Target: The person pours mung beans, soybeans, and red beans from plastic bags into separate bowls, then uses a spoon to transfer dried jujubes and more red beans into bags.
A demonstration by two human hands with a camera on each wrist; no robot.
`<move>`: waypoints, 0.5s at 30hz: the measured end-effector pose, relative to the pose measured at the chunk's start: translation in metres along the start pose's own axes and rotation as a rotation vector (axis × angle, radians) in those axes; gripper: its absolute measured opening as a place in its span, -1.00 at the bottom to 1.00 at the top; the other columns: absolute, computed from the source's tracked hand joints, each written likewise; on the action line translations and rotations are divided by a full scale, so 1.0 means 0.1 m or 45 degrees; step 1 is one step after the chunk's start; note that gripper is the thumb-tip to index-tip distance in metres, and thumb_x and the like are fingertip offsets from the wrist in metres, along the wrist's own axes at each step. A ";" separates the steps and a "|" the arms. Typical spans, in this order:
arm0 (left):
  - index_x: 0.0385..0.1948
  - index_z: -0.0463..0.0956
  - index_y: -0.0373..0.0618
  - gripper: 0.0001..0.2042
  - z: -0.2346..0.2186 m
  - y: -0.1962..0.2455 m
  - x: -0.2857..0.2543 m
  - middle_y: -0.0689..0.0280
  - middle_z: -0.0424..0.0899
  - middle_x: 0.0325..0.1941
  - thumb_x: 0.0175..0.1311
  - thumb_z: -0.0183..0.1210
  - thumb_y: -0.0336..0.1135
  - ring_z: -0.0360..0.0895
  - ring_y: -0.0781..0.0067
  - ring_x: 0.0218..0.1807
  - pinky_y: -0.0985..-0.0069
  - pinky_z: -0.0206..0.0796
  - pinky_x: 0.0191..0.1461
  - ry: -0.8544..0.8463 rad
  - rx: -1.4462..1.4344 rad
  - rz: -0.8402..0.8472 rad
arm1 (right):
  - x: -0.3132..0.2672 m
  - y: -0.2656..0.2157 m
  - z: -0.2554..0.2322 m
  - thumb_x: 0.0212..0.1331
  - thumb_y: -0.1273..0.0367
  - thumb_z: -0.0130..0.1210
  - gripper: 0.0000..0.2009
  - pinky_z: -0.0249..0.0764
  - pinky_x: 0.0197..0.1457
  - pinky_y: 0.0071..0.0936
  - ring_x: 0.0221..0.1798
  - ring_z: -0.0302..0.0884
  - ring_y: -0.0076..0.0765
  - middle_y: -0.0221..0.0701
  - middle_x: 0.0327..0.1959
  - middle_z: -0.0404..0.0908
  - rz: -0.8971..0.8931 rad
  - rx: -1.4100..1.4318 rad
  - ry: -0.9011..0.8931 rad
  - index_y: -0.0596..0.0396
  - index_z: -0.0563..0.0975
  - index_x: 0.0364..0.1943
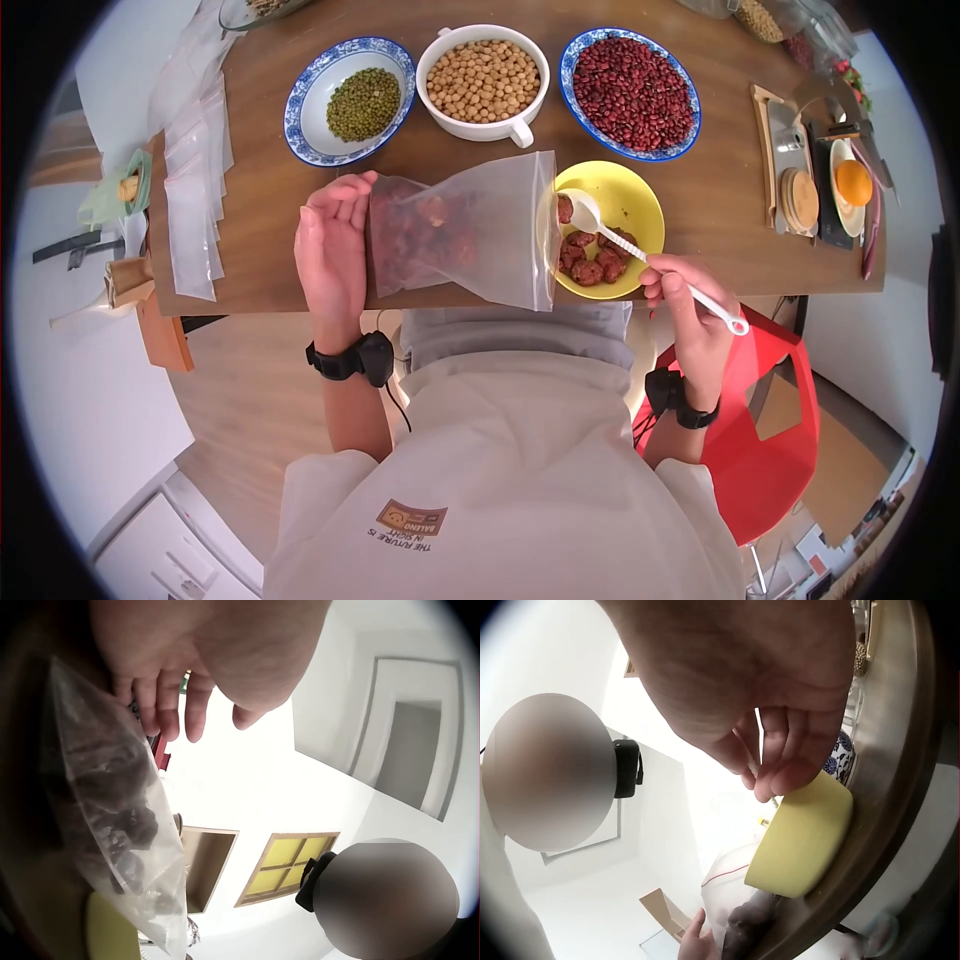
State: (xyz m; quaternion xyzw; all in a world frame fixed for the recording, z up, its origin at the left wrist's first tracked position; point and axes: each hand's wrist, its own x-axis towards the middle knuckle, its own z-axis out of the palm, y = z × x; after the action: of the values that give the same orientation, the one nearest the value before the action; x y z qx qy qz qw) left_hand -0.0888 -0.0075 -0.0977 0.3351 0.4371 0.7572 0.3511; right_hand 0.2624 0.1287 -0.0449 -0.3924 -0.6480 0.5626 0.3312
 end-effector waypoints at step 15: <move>0.04 0.51 -0.25 -0.54 -0.02 -0.01 -0.03 0.08 0.57 0.16 0.67 -0.26 -0.02 0.39 0.01 0.40 0.12 0.02 0.60 0.000 0.076 -0.028 | -0.15 -0.04 -0.10 0.52 0.29 0.05 -0.68 0.51 -0.40 -0.47 -0.44 0.57 -0.40 -0.23 -0.37 0.69 0.062 0.266 0.295 0.35 0.63 -0.04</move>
State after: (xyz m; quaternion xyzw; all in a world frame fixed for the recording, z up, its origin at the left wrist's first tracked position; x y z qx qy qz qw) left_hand -0.0885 -0.0104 -0.0994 0.3407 0.4632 0.7400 0.3491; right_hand 0.2780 0.1200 -0.0392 -0.4337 -0.5337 0.5857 0.4290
